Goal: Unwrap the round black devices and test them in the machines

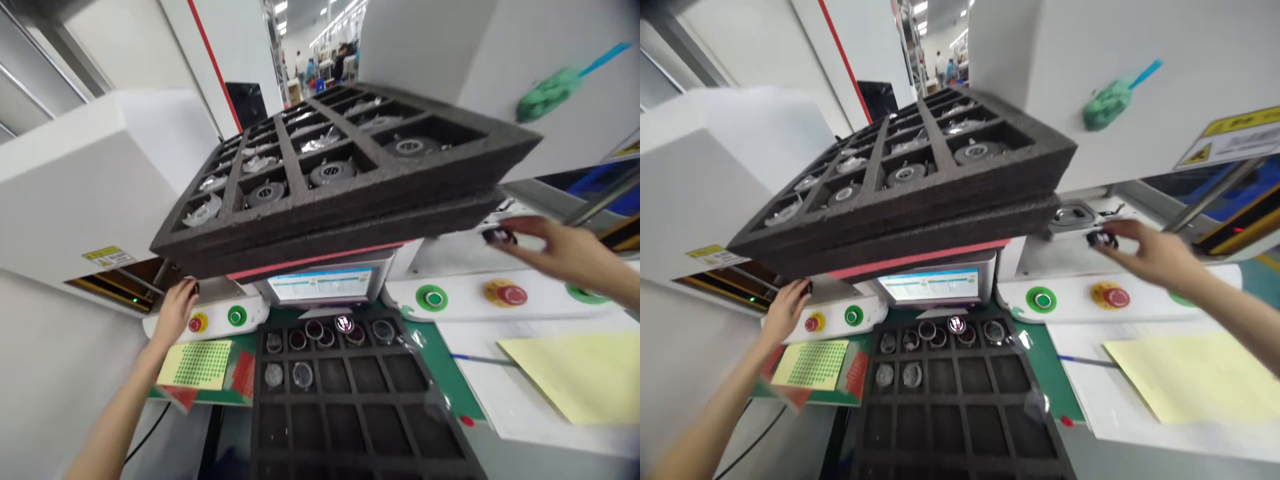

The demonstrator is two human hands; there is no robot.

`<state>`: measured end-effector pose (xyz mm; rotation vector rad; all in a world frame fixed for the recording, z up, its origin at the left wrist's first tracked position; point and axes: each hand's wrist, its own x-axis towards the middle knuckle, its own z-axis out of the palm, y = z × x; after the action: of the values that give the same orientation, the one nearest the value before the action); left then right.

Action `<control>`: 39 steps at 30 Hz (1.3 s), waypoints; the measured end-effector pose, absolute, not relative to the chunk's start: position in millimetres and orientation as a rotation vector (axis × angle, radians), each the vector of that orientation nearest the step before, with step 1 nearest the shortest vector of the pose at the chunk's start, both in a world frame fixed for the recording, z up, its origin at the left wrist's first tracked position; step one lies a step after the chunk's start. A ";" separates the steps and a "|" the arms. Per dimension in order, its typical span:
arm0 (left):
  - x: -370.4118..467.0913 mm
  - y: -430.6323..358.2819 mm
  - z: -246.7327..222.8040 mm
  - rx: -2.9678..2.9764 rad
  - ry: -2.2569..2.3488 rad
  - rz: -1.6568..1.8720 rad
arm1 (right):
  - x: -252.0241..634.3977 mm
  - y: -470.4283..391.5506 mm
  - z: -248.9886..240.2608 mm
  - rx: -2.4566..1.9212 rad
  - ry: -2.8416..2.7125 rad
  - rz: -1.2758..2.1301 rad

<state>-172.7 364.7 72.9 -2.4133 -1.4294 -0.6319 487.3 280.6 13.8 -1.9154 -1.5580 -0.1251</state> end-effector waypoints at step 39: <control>23.5 281.8 -42.8 -3.023 -1.381 -0.587 | 233.9 259.5 -65.3 -1.635 -2.271 0.391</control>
<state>23.5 281.8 -42.8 -3.0231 -1.3808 -0.5872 233.9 259.5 -65.3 -1.6353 -2.2714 0.3914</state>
